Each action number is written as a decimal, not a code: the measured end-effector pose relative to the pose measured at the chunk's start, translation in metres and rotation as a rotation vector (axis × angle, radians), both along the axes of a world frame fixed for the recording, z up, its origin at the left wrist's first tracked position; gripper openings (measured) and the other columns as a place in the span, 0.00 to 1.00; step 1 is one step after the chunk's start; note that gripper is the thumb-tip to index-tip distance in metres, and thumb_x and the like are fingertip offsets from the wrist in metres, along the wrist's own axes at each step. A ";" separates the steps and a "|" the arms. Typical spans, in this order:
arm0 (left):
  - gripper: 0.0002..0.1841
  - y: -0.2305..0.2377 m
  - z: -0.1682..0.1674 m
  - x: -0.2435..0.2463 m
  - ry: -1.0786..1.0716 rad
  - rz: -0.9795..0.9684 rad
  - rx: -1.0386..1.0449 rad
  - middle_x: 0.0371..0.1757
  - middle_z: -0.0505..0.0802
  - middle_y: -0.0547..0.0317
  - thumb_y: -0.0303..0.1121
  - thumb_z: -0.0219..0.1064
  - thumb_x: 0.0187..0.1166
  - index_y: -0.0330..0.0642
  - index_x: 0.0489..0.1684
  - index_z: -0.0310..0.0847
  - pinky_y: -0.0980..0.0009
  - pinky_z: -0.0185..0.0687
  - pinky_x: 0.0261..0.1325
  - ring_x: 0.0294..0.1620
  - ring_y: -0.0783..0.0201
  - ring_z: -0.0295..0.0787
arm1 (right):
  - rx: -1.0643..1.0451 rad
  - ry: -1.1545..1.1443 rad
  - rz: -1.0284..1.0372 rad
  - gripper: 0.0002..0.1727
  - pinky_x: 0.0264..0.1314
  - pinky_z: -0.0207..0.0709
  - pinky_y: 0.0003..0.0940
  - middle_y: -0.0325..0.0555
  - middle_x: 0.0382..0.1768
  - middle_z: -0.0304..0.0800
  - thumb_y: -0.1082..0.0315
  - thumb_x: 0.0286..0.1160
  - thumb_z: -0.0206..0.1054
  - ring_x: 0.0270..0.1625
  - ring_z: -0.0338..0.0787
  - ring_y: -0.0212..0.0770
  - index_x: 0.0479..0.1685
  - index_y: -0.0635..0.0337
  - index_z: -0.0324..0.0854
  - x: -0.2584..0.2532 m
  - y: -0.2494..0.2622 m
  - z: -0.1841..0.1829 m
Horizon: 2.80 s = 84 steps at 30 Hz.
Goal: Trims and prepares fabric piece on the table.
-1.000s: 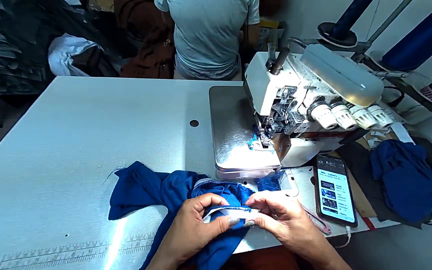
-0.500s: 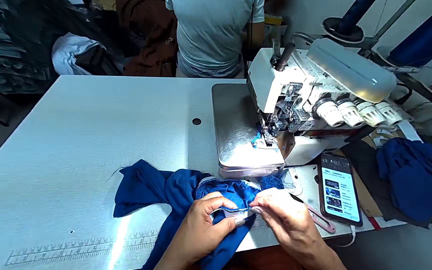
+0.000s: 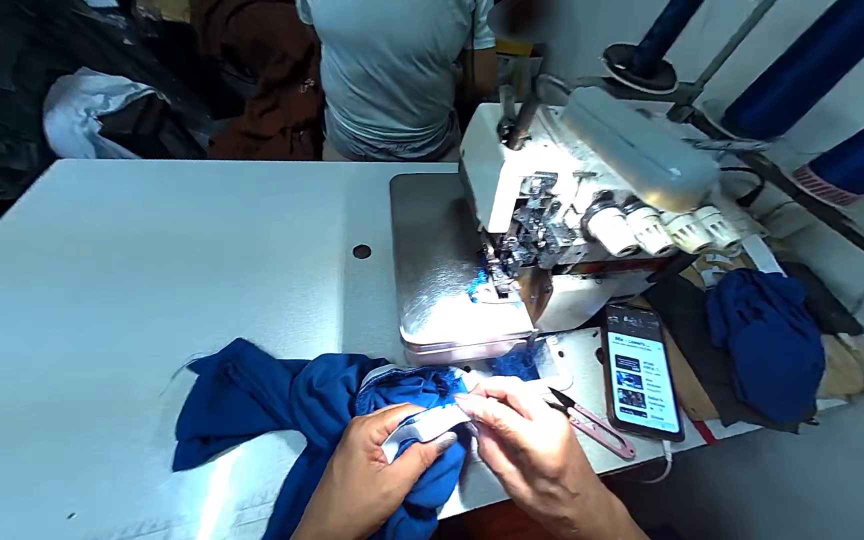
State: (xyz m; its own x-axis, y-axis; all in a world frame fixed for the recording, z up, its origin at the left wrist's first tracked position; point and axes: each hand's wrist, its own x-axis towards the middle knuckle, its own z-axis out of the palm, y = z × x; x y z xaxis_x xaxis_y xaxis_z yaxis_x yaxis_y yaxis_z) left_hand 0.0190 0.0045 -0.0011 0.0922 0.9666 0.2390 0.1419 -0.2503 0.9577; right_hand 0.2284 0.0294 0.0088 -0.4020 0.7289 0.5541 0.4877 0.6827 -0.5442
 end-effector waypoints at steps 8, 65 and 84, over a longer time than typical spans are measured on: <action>0.10 0.010 0.000 0.024 0.342 0.380 0.141 0.22 0.91 0.68 0.31 0.62 0.66 0.43 0.23 0.91 0.88 0.77 0.35 0.28 0.87 0.84 | 0.362 0.073 -0.168 0.07 0.62 0.79 0.24 0.44 0.47 0.84 0.69 0.85 0.59 0.52 0.85 0.34 0.48 0.57 0.84 -0.009 -0.019 -0.004; 0.04 -0.001 0.004 0.004 -0.463 -0.029 -0.237 0.38 0.93 0.64 0.32 0.77 0.70 0.43 0.32 0.96 0.78 0.84 0.51 0.44 0.76 0.88 | -0.495 0.328 -0.035 0.06 0.32 0.69 0.10 0.30 0.24 0.78 0.70 0.75 0.63 0.28 0.75 0.15 0.32 0.60 0.83 -0.003 -0.010 0.004; 0.04 -0.001 0.006 0.015 -0.389 0.122 -0.224 0.38 0.95 0.58 0.27 0.75 0.70 0.37 0.34 0.95 0.77 0.88 0.48 0.41 0.72 0.91 | -0.182 0.077 -0.165 0.19 0.46 0.81 0.14 0.50 0.44 0.90 0.67 0.78 0.65 0.40 0.87 0.27 0.63 0.66 0.87 -0.016 -0.034 0.012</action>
